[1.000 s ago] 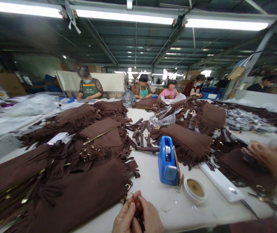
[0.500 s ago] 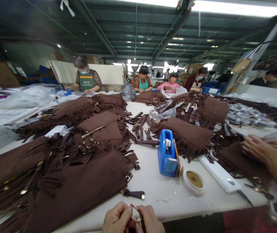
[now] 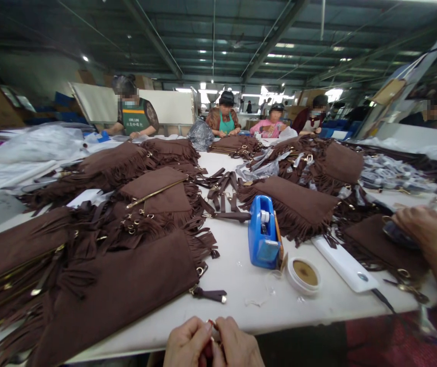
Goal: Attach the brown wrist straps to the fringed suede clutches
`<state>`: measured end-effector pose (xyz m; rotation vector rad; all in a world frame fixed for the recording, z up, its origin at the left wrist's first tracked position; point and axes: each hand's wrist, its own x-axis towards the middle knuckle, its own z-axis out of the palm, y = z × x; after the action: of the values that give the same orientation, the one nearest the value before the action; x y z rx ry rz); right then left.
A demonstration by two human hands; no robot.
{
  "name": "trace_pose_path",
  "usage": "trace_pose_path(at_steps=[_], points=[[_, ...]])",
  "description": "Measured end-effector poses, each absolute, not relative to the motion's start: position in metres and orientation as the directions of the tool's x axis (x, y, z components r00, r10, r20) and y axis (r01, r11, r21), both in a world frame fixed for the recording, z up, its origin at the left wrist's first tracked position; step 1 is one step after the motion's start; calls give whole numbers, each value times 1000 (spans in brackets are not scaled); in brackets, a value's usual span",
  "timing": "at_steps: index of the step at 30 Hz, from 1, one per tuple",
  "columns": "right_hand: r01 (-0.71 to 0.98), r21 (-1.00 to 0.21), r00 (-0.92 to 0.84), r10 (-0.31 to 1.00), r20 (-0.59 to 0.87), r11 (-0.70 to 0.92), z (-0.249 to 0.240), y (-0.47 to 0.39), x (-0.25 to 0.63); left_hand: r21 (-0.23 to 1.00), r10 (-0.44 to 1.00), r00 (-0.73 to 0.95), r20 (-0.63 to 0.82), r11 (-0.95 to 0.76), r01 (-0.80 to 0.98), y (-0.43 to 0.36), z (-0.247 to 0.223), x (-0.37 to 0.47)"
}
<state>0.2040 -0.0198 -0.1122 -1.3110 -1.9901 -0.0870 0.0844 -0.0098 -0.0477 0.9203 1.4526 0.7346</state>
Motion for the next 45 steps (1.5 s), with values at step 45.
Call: trace_pose_path(at_steps=[45], points=[[891,-341,-176,921,348,299,-50,53,199,164,963,168,209,-204,965,60,-49,47]])
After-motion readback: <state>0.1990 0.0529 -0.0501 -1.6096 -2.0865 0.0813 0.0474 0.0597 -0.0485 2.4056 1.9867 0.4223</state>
